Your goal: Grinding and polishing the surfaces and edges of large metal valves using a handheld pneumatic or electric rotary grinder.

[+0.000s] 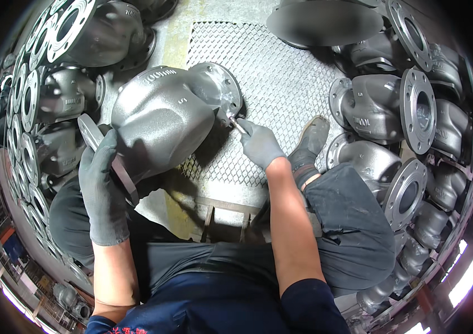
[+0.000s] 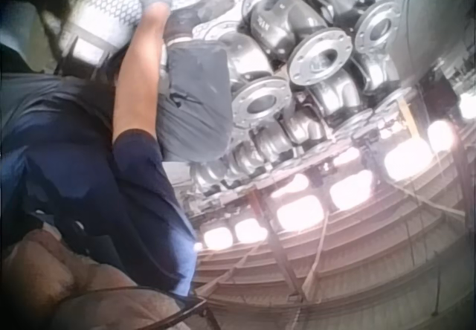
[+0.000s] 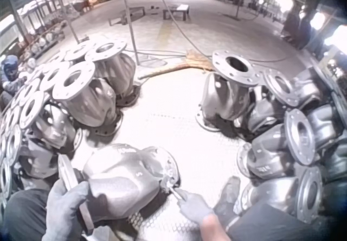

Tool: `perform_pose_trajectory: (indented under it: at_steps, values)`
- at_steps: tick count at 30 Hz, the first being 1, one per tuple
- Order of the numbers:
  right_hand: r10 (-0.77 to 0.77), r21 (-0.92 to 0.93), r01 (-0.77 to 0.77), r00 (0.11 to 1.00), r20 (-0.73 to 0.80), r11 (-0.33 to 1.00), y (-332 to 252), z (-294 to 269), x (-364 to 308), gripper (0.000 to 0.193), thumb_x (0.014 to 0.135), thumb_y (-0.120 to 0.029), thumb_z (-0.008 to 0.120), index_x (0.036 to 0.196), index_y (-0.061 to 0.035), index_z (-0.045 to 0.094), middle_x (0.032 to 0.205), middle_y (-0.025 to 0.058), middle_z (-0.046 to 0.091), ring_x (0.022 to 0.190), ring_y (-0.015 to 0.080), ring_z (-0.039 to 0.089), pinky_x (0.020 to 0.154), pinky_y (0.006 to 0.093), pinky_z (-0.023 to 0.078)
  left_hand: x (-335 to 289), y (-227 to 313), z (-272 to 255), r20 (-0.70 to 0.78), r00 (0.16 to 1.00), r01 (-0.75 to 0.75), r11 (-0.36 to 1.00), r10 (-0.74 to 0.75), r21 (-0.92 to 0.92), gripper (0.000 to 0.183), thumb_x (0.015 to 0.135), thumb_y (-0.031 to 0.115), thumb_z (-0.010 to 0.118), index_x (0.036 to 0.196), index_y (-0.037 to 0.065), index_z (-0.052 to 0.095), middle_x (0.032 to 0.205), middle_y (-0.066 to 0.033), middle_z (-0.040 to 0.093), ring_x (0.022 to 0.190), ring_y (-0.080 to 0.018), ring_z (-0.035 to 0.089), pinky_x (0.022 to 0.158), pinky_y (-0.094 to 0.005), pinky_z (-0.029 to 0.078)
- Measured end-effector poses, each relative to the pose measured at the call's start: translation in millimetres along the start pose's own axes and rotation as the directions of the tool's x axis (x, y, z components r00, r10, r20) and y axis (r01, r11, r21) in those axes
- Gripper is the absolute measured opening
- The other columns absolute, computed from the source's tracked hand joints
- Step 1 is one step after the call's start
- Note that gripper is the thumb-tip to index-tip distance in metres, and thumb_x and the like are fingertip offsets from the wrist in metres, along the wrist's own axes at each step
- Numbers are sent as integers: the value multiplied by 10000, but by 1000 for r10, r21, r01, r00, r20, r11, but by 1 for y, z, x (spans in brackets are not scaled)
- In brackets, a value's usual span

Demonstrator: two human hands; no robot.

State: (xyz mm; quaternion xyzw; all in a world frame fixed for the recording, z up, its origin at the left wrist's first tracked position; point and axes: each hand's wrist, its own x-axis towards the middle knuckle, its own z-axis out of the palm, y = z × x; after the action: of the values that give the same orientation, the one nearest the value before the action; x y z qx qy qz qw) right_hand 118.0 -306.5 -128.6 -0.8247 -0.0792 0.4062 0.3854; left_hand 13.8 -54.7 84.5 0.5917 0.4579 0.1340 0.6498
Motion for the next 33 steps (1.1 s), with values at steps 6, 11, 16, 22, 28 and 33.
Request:
perform_pose_trajectory:
  at_steps: [6, 11, 16, 22, 28, 33]
  values:
    - [-67, -128, 58, 996, -66, 990, -16, 4, 5, 462, 1012, -123, 502, 1452, -100, 642, 1193, 291, 726, 1110, 469, 697, 966, 494, 561, 1, -3, -1, 4, 1000, -20, 999, 20, -31, 252, 980, 113, 741, 1189, 3, 655, 978, -14, 649, 853, -93, 620, 780, -259, 519]
    - [-152, -75, 141, 974, -168, 987, 9, 10, 3, 466, 1011, -139, 525, 1462, -122, 641, 1140, 285, 739, 1055, 469, 715, 929, 501, 569, -1, 1, 1, 9, 1000, -13, 999, 13, -32, 243, 980, 107, 737, 1183, 1, 654, 962, -17, 648, 841, -92, 620, 779, -254, 518]
    - [65, 69, -64, 998, -11, 996, 4, -5, -4, 488, 992, -130, 566, 1475, -104, 633, 1024, 237, 757, 864, 325, 747, 820, 411, 588, 2, -2, -5, 43, 999, -6, 1000, 6, -13, 237, 978, 108, 739, 1173, 2, 655, 951, -21, 649, 830, -91, 620, 760, -250, 510]
    - [76, 150, -82, 996, 49, 985, 11, -7, -3, 485, 985, -122, 564, 1463, -91, 636, 966, 215, 754, 771, 287, 738, 782, 397, 595, 2, -4, -4, -3, 1000, -19, 1000, 19, -7, 261, 972, 131, 743, 1172, -13, 657, 974, -30, 661, 858, -102, 624, 792, -263, 503]
    - [37, 140, -41, 999, 31, 989, 13, -5, -1, 490, 979, -128, 549, 1459, -94, 641, 940, 206, 750, 755, 268, 736, 774, 391, 595, 2, -3, -5, 12, 1000, 9, 1000, -9, -9, 272, 973, 137, 738, 1181, -18, 656, 996, -27, 659, 869, -102, 621, 810, -264, 504]
    - [13, 5, -14, 999, 52, 1000, 8, -6, -2, 494, 976, -154, 545, 1457, -98, 644, 968, 234, 752, 819, 313, 742, 808, 403, 585, 3, -4, -5, 17, 1000, -5, 1000, 5, 3, 283, 976, 136, 736, 1198, -16, 649, 999, -27, 658, 879, -95, 621, 812, -264, 513]
